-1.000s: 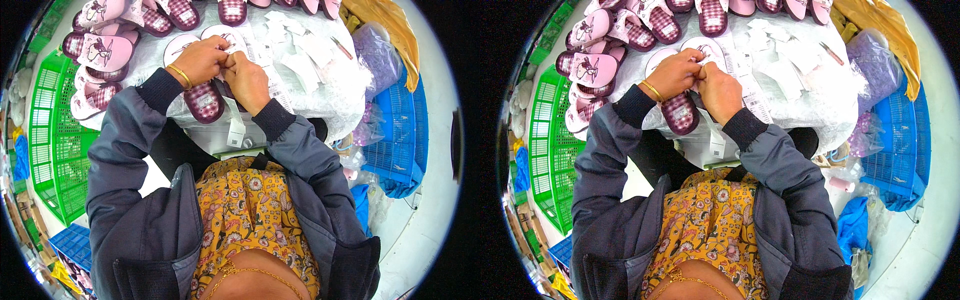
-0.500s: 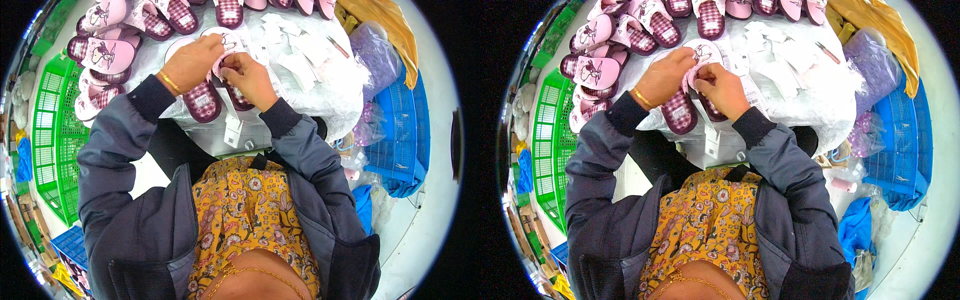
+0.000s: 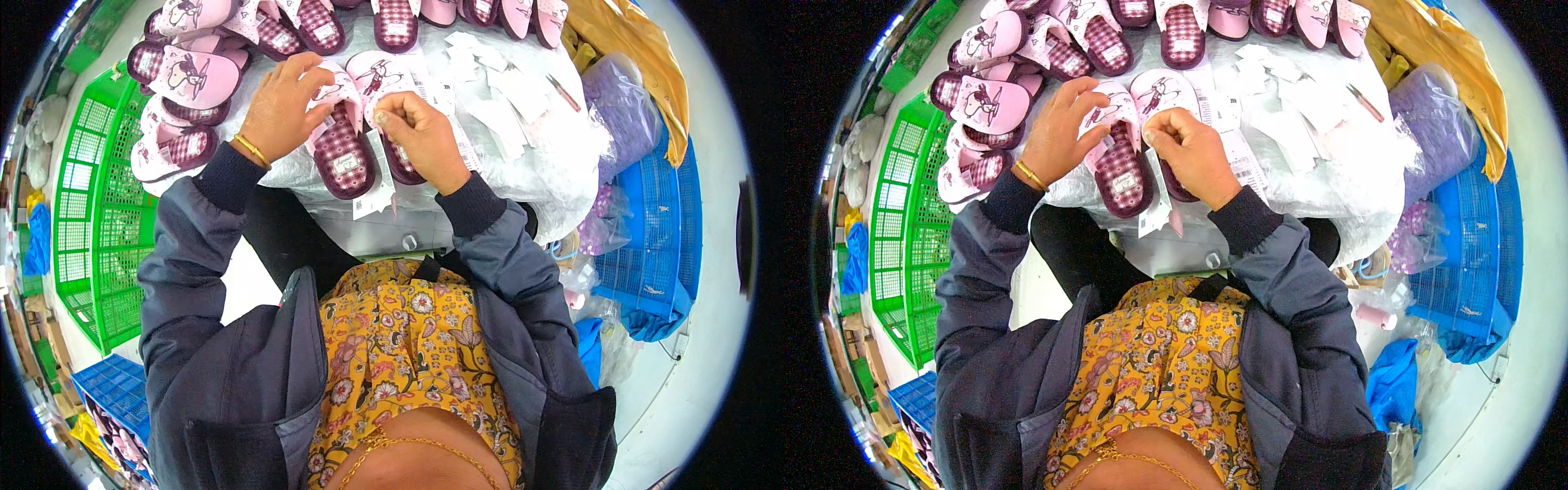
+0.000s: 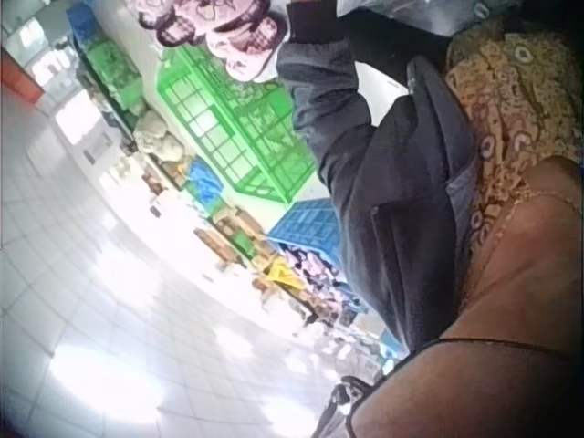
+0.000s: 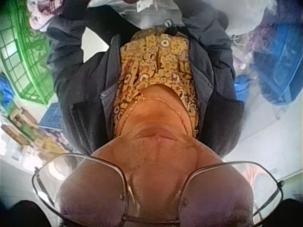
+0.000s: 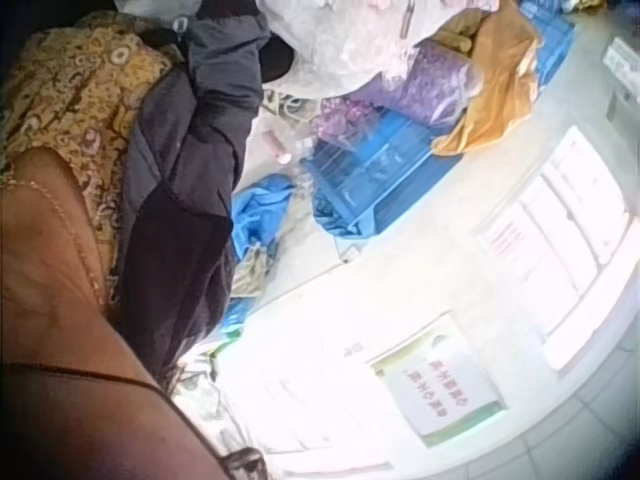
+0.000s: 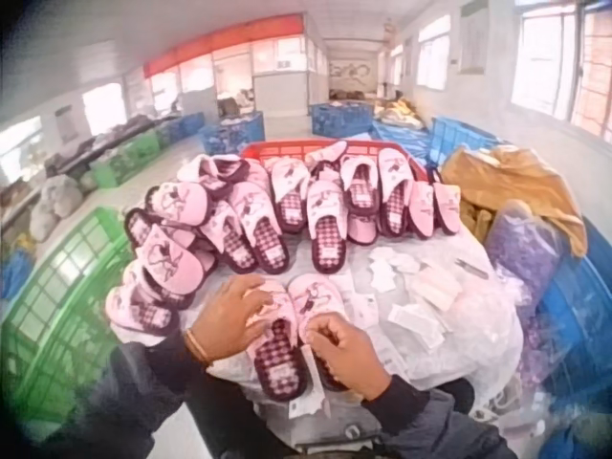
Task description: The person sits on the floor and repeatedly picks up small white tags, then attaches them to pink and maroon checkered slippers. The person handles the slippers and tags by hand, placing the tagged slippers back on the table.
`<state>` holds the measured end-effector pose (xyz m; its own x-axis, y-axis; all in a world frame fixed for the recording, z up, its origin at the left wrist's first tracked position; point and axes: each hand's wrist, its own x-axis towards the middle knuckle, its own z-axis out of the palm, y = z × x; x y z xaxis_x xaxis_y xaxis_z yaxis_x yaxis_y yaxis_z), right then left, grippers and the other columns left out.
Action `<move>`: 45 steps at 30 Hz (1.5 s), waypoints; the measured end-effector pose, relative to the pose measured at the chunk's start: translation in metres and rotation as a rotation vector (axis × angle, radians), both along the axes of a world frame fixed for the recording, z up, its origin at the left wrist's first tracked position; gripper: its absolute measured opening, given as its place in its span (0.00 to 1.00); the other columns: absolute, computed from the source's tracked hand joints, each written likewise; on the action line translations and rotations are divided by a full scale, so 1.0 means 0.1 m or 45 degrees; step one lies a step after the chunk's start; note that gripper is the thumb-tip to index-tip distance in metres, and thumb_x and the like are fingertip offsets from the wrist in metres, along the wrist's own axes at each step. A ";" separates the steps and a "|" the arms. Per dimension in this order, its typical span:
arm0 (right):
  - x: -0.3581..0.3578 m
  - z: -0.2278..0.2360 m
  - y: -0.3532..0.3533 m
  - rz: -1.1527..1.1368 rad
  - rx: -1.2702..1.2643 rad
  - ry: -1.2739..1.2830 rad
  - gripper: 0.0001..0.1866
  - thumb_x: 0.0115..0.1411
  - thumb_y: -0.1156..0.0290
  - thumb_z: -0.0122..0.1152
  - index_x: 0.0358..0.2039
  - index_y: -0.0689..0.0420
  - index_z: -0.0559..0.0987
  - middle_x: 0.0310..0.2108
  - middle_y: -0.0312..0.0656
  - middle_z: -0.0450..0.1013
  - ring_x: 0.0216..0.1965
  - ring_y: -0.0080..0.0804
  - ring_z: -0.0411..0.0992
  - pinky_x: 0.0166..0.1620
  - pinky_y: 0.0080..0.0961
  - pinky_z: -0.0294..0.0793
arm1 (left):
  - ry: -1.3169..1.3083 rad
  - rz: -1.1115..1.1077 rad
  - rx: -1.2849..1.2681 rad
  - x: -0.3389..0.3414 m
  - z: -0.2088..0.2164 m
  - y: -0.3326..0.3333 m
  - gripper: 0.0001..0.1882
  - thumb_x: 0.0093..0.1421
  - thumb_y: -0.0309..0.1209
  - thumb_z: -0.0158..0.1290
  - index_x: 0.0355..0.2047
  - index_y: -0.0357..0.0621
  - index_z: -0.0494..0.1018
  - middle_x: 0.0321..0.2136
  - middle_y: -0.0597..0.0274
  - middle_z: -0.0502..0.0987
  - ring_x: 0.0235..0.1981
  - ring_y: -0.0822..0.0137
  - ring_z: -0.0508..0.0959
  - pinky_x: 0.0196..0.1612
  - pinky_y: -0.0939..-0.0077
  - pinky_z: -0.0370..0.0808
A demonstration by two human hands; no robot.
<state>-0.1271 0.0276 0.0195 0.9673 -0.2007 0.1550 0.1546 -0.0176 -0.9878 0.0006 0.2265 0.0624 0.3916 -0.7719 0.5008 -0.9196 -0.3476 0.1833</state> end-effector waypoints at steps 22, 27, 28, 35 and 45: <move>0.21 -0.10 0.41 -0.335 -1.091 -0.115 0.12 0.51 0.79 0.62 0.36 0.56 0.72 0.22 0.41 0.74 0.26 0.42 0.76 0.30 0.38 0.72 | 0.210 -0.079 -0.086 -0.03 -0.33 -0.03 0.10 0.52 0.20 0.54 0.34 0.46 0.79 0.51 0.59 0.74 0.45 0.59 0.80 0.44 0.69 0.78; 0.23 -0.11 0.40 -0.346 -1.133 -0.126 0.12 0.51 0.79 0.62 0.35 0.56 0.72 0.21 0.40 0.74 0.25 0.42 0.75 0.29 0.38 0.72 | 0.158 -0.028 -0.082 0.01 -0.46 -0.05 0.12 0.51 0.21 0.54 0.36 0.48 0.80 0.51 0.62 0.75 0.48 0.61 0.78 0.48 0.69 0.76; 0.23 -0.11 0.40 -0.340 -1.137 -0.129 0.12 0.50 0.80 0.61 0.35 0.56 0.72 0.21 0.41 0.73 0.25 0.41 0.75 0.29 0.38 0.72 | 0.199 -0.035 -0.100 0.01 -0.47 -0.04 0.13 0.50 0.20 0.53 0.36 0.47 0.80 0.51 0.61 0.74 0.49 0.60 0.77 0.49 0.68 0.76; 0.24 -0.05 0.43 -0.287 -1.145 -0.072 0.09 0.53 0.79 0.56 0.36 0.58 0.71 0.27 0.50 0.76 0.29 0.51 0.75 0.31 0.45 0.71 | 0.173 -0.032 -0.120 0.05 -0.51 -0.06 0.11 0.51 0.23 0.55 0.35 0.49 0.81 0.48 0.63 0.75 0.49 0.60 0.76 0.50 0.68 0.75; 0.34 -0.07 0.49 -0.415 -1.437 -0.248 0.08 0.53 0.77 0.57 0.33 0.56 0.70 0.23 0.47 0.75 0.26 0.48 0.75 0.27 0.43 0.70 | 0.208 -0.045 0.001 0.11 -0.50 -0.10 0.13 0.52 0.26 0.59 0.40 0.47 0.79 0.48 0.62 0.74 0.50 0.57 0.74 0.52 0.66 0.72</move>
